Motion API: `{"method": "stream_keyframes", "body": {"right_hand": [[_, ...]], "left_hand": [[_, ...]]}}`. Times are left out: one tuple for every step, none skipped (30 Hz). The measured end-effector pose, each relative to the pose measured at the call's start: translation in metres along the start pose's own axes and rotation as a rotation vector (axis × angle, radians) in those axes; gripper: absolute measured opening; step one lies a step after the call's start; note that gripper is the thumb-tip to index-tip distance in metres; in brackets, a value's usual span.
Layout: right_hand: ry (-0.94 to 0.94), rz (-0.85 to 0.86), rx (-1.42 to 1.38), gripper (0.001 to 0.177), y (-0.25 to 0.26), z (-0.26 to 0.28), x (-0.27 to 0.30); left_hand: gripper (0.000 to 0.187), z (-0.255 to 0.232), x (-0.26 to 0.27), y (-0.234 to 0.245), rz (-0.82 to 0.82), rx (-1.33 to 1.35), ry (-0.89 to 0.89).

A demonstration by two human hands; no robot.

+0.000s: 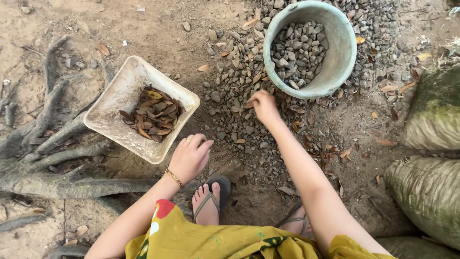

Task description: Sort through a pile of gravel to separate stones from dry leaves and debris by hand.

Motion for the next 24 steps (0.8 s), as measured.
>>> {"method": "stream_keyframes", "body": {"right_hand": [[0.003, 0.001, -0.001, 0.014, 0.012, 0.015, 0.005], [-0.048, -0.031, -0.098, 0.012, 0.025, 0.028, 0.01], [-0.097, -0.059, -0.193, 0.012, 0.037, 0.041, 0.014], [-0.092, -0.055, -0.194, 0.012, 0.033, 0.04, 0.011], [-0.056, -0.035, -0.355, 0.012, 0.03, 0.04, 0.005], [-0.02, -0.014, -0.515, 0.013, 0.026, 0.041, 0.0], [-0.013, -0.007, -0.514, 0.013, 0.035, 0.076, 0.014], [0.033, 0.028, -0.629, 0.016, 0.043, 0.114, 0.028], [0.079, 0.068, -0.745, 0.019, 0.05, 0.152, 0.044], [0.086, 0.08, -0.743, 0.019, 0.04, 0.171, 0.048], [0.209, 0.144, -0.8, 0.022, 0.03, 0.196, 0.054], [0.332, 0.209, -0.857, 0.026, 0.02, 0.221, 0.062], [0.338, 0.222, -0.861, 0.026, 0.01, 0.225, 0.059], [0.471, 0.393, -0.977, 0.027, -0.003, 0.237, 0.061], [0.601, 0.567, -1.09, 0.027, -0.013, 0.247, 0.065], [0.605, 0.576, -1.095, 0.027, -0.013, 0.244, 0.059], [0.475, 0.389, -0.87, 0.026, -0.01, 0.23, 0.046], [0.342, 0.209, -0.641, 0.025, -0.005, 0.216, 0.035], [0.337, 0.207, -0.639, 0.025, -0.005, 0.192, 0.022], [0.228, 0.13, -0.598, 0.023, -0.004, 0.161, 0.008], [0.116, 0.049, -0.553, 0.022, -0.001, 0.128, -0.004], [0.109, 0.045, -0.548, 0.022, -0.015, 0.09, -0.015], [0.172, -0.044, -0.241, 0.02, -0.025, 0.057, -0.027], [0.228, -0.13, 0.068, 0.018, -0.034, 0.024, -0.039]], "left_hand": [[0.029, 0.0, -0.001, 0.0, -0.001, -0.003, 0.001], [0.029, 0.0, -0.001, -0.001, 0.008, 0.011, 0.007], [0.029, 0.0, -0.001, -0.001, 0.014, 0.024, 0.016], [0.029, 0.002, 0.002, -0.004, 0.012, 0.019, 0.022], [0.028, 0.004, 0.003, -0.008, 0.023, 0.014, 0.017], [0.028, 0.006, 0.005, -0.012, 0.034, 0.009, 0.012], [0.028, 0.008, 0.007, -0.017, 0.029, 0.003, 0.02], [0.028, 0.011, 0.008, -0.023, 0.054, -0.013, 0.017], [0.028, 0.013, 0.011, -0.028, 0.079, -0.03, 0.019], [0.028, 0.014, 0.011, -0.031, 0.075, -0.035, 0.03], [0.027, 0.013, 0.011, -0.033, 0.083, -0.02, 0.021], [0.026, 0.013, 0.012, -0.035, 0.092, -0.005, 0.012], [0.026, 0.012, 0.011, -0.037, 0.091, -0.014, 0.023], [0.025, 0.011, 0.01, -0.039, 0.101, -0.016, 0.015], [0.024, 0.01, 0.01, -0.041, 0.113, -0.017, 0.005], [0.024, 0.01, 0.011, -0.036, 0.114, -0.025, 0.013], [0.025, 0.009, 0.012, -0.034, 0.135, -0.016, 0.033], [0.026, 0.009, 0.011, -0.033, 0.157, -0.008, 0.054], [0.026, 0.016, 0.017, -0.036, 0.158, -0.003, 0.052], [0.026, 0.023, 0.021, -0.04, 0.168, -0.027, 0.063], [0.027, 0.029, 0.025, -0.045, 0.179, -0.048, 0.071], [0.027, 0.029, 0.028, -0.045, 0.18, -0.039, 0.066], [0.027, 0.032, 0.029, -0.043, 0.166, -0.021, 0.088], [0.028, 0.035, 0.029, -0.04, 0.152, -0.001, 0.11]]}}
Point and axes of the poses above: each hand's wrist, its own x-axis away from the middle knuckle, its own y-axis out of the back of the hand, z = x × y, the point moved 5 cm from there along -x, towards the middle knuckle, and after that the axes turned 5 degrees about -x, right-handed, at the moved point
